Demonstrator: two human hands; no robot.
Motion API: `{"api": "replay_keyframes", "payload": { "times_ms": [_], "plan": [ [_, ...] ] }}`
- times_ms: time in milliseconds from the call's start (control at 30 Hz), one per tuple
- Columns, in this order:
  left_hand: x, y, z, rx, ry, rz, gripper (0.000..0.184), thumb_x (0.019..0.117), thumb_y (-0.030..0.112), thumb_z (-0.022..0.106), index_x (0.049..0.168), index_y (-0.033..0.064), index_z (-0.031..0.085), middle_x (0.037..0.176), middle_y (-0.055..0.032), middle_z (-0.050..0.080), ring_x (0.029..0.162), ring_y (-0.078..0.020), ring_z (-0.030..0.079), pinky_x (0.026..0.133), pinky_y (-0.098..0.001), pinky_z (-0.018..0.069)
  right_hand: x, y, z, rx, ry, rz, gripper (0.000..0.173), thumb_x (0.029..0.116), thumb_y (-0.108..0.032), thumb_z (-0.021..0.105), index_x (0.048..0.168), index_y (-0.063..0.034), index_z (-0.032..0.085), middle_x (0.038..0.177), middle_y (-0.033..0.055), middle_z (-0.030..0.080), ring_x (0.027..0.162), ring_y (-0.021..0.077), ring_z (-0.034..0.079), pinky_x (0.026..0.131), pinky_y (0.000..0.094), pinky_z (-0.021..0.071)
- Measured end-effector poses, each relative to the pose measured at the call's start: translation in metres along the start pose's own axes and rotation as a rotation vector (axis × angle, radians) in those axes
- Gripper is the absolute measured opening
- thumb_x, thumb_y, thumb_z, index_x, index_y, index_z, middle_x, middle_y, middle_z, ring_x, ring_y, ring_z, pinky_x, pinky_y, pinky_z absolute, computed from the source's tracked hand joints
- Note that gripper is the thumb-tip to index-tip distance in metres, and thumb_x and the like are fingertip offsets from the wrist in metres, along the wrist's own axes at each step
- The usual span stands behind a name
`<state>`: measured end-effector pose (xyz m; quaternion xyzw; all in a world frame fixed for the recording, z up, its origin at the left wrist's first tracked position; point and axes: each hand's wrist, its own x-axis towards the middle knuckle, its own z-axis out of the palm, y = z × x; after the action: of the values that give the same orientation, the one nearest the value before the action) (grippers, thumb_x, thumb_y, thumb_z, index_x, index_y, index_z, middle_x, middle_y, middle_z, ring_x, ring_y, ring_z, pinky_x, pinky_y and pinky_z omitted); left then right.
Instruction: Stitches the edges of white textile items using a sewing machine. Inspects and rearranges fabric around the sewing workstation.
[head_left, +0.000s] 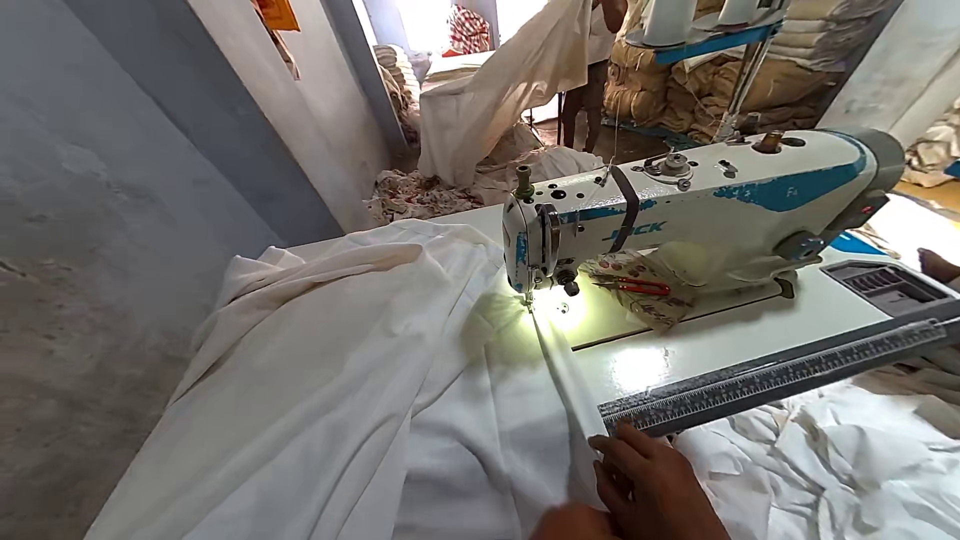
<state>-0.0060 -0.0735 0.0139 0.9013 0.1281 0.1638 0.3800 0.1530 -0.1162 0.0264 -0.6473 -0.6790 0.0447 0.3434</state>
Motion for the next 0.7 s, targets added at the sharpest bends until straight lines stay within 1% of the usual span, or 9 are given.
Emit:
{"api": "replay_keyframes", "payload": {
  "times_ms": [33,67,100,133,200,300,533,600,700],
  "plan": [
    [-0.004,-0.009,0.001,0.118,0.199,0.031,0.029,0.0911,0.017,0.059,0.072,-0.0039,0.066,0.077,-0.0202,0.068,0.076,-0.0340,0.071,0.067,-0.0485,0.0563,-0.002,-0.001,0.000,0.020,-0.005,-0.002,0.016,0.0798,-0.002,0.071,0.094,0.0023,0.078,0.075,0.0151,0.067,0.056,0.0234,0.064,0.051,0.0358,0.0542],
    [-0.008,-0.022,0.000,0.252,0.336,0.033,0.029,0.0911,0.022,0.057,0.079,-0.0013,0.070,0.088,-0.0181,0.071,0.086,-0.0313,0.071,0.075,-0.0463,0.0567,-0.003,-0.001,-0.001,0.041,-0.017,-0.002,0.015,0.0806,-0.002,0.071,0.094,0.0026,0.077,0.076,0.0156,0.068,0.056,0.0234,0.064,0.052,0.0353,0.0546],
    [-0.012,-0.034,-0.002,0.394,0.395,0.012,0.033,0.0948,0.028,0.054,0.094,0.0017,0.074,0.108,-0.0162,0.074,0.106,-0.0297,0.070,0.090,-0.0466,0.0549,-0.004,-0.001,0.000,0.060,-0.027,-0.002,0.016,0.0807,-0.001,0.071,0.094,0.0031,0.077,0.076,0.0161,0.068,0.056,0.0236,0.064,0.052,0.0350,0.0546],
    [-0.016,-0.046,-0.001,0.522,0.402,-0.009,0.038,0.0981,0.033,0.050,0.111,0.0062,0.074,0.125,-0.0123,0.072,0.123,-0.0270,0.064,0.102,-0.0466,0.0475,-0.004,-0.001,0.001,0.076,-0.040,0.000,0.016,0.0814,-0.001,0.071,0.096,0.0038,0.077,0.076,0.0166,0.067,0.057,0.0238,0.064,0.052,0.0346,0.0546],
    [-0.023,-0.058,0.006,0.732,0.362,-0.007,0.046,0.1007,0.035,0.043,0.130,0.0114,0.069,0.141,-0.0061,0.065,0.137,-0.0219,0.055,0.111,-0.0461,0.0366,-0.002,0.000,0.006,0.098,-0.052,0.007,0.018,0.0833,0.000,0.070,0.100,0.0047,0.077,0.077,0.0174,0.068,0.058,0.0239,0.065,0.053,0.0338,0.0548],
    [-0.023,-0.064,0.006,0.819,0.314,0.011,0.048,0.1014,0.034,0.041,0.138,0.0115,0.064,0.146,-0.0050,0.062,0.141,-0.0211,0.050,0.114,-0.0458,0.0312,0.007,0.006,0.017,0.099,-0.031,0.024,0.024,0.0832,0.001,0.068,0.105,0.0057,0.076,0.077,0.0180,0.067,0.058,0.0241,0.064,0.054,0.0330,0.0550],
    [0.007,-0.071,-0.046,0.612,0.103,-0.094,0.070,0.0938,0.050,0.054,0.145,0.0024,0.056,0.155,-0.0129,0.051,0.148,-0.0345,0.042,0.115,-0.0644,0.0319,0.024,0.016,0.025,0.128,-0.062,0.031,0.027,0.0897,0.001,0.064,0.113,0.0070,0.074,0.086,0.0213,0.069,0.068,0.0290,0.068,0.062,0.0366,0.0576],
    [0.017,-0.082,-0.062,0.553,0.075,-0.069,0.072,0.0923,0.055,0.057,0.145,0.0056,0.057,0.156,-0.0136,0.050,0.149,-0.0368,0.039,0.115,-0.0683,0.0303,0.024,0.016,0.023,0.107,-0.074,0.038,0.027,0.0908,0.002,0.062,0.114,0.0064,0.074,0.086,0.0213,0.068,0.069,0.0308,0.068,0.063,0.0393,0.0577],
    [0.022,-0.098,-0.086,0.567,0.046,-0.001,0.069,0.0915,0.064,0.057,0.145,0.0198,0.059,0.154,-0.0110,0.052,0.147,-0.0370,0.042,0.113,-0.0697,0.0332,0.015,0.014,0.026,0.043,-0.056,0.031,0.029,0.0894,0.004,0.061,0.114,0.0055,0.075,0.085,0.0210,0.067,0.069,0.0311,0.067,0.061,0.0402,0.0572]
  ]
}}
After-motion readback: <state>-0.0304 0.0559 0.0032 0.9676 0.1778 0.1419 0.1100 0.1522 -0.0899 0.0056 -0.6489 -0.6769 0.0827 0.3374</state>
